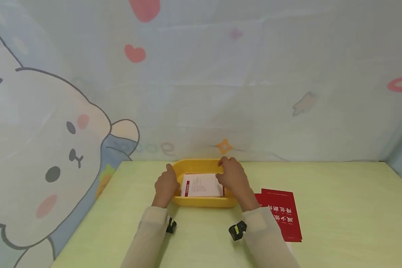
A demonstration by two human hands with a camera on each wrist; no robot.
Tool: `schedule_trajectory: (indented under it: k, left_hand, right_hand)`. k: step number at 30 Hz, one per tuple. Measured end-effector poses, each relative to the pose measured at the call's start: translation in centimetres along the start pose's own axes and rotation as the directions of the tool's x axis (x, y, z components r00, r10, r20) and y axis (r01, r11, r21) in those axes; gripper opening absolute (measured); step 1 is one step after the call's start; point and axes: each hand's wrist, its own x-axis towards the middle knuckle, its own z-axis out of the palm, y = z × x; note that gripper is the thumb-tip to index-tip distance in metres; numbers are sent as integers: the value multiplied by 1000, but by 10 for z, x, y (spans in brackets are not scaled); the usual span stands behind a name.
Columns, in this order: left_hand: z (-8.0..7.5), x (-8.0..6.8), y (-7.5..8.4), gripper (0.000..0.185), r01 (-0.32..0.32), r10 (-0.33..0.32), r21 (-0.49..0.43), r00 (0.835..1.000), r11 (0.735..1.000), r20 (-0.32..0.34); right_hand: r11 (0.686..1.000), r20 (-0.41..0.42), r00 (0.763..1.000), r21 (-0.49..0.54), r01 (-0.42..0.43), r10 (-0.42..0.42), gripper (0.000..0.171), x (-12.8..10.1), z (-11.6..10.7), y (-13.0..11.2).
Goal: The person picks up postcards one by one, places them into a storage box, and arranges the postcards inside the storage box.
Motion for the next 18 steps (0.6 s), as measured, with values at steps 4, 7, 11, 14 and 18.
schedule_trajectory:
  k: [4, 7, 11, 14, 18]
  left_hand:
    - [1, 1, 0, 40, -6, 6, 12, 1000, 1000, -14]
    - [0, 4, 0, 41, -18, 18, 21, 1000, 1000, -22]
    - [-1, 8, -6, 43, -12, 13, 23, 1000, 1000, -15]
    - [-1, 10, -12, 43, 6, -6, 20, 1000, 1000, -11]
    - [-1, 12, -20, 42, 11, -11, 8, 1000, 1000, -16]
  right_hand:
    - [998, -2, 1000, 51, -23, 23, 36, -7, -12, 8]
    - [995, -13, 998, 89, -54, 56, 39, -12, -24, 14]
    - [984, -6, 991, 122, -129, 131, 44, -20, -37, 23]
    - [976, 30, 984, 124, -180, 178, 48, -27, -43, 30]
    - [972, 56, 978, 110, -208, 203, 51, -32, -47, 41]
